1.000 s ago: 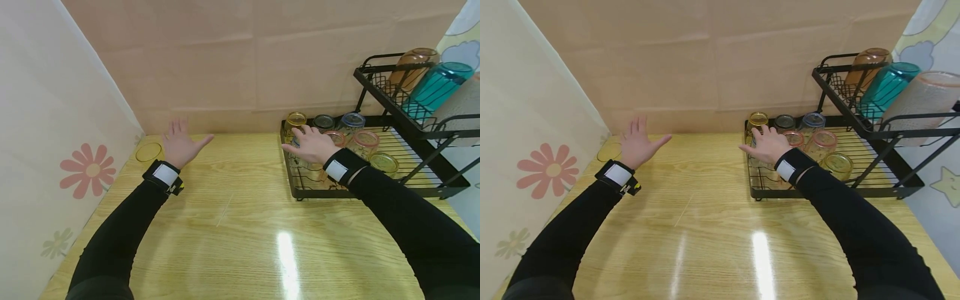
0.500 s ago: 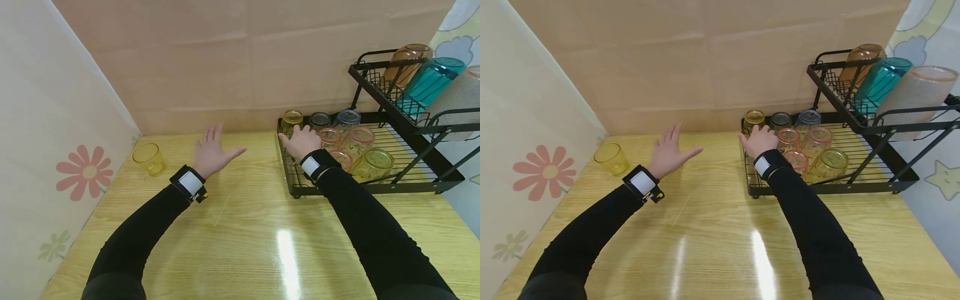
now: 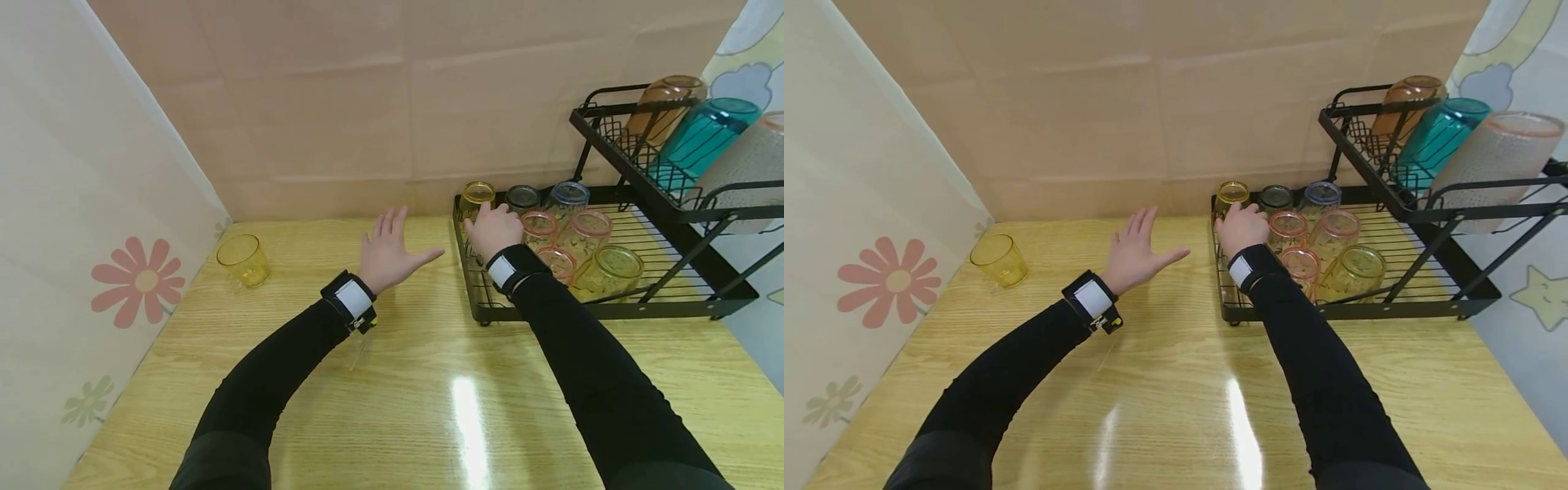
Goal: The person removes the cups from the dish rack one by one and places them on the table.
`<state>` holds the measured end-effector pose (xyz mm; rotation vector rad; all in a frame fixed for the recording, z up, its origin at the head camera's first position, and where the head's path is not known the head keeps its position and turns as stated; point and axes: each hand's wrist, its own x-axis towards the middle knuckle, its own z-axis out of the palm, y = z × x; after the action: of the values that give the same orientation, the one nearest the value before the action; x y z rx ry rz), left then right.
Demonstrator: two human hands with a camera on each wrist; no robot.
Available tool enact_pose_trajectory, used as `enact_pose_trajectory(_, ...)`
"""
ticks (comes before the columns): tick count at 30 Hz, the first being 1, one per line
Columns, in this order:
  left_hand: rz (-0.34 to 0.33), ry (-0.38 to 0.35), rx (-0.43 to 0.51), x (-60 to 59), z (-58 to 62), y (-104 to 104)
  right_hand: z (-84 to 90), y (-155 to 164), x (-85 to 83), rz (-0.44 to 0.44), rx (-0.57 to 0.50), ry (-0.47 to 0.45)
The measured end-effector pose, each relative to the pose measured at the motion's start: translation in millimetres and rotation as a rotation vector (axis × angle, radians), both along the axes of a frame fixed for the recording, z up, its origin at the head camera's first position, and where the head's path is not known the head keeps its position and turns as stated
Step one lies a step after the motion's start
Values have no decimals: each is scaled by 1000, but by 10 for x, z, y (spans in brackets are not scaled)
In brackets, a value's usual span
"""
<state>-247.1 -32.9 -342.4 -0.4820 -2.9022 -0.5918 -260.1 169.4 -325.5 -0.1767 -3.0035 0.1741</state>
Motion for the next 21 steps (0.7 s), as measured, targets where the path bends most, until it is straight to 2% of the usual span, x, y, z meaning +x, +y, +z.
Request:
enact_pose_trajectory(8, -32, -27, 2, 34, 6, 190, 388, 19, 62, 46, 37, 52)
enact_pose_trajectory(15, -39, -39, 66, 47, 28, 309, 757, 89, 95, 88, 65, 51)
enact_pose_trajectory(19, -30, -81, 159, 49, 45, 343, 882, 178, 114, 109, 20, 50)
enact_pose_trajectory(21, -27, -124, 263, 55, 62, 356, 913, 236, 120, 111, -40, 54)
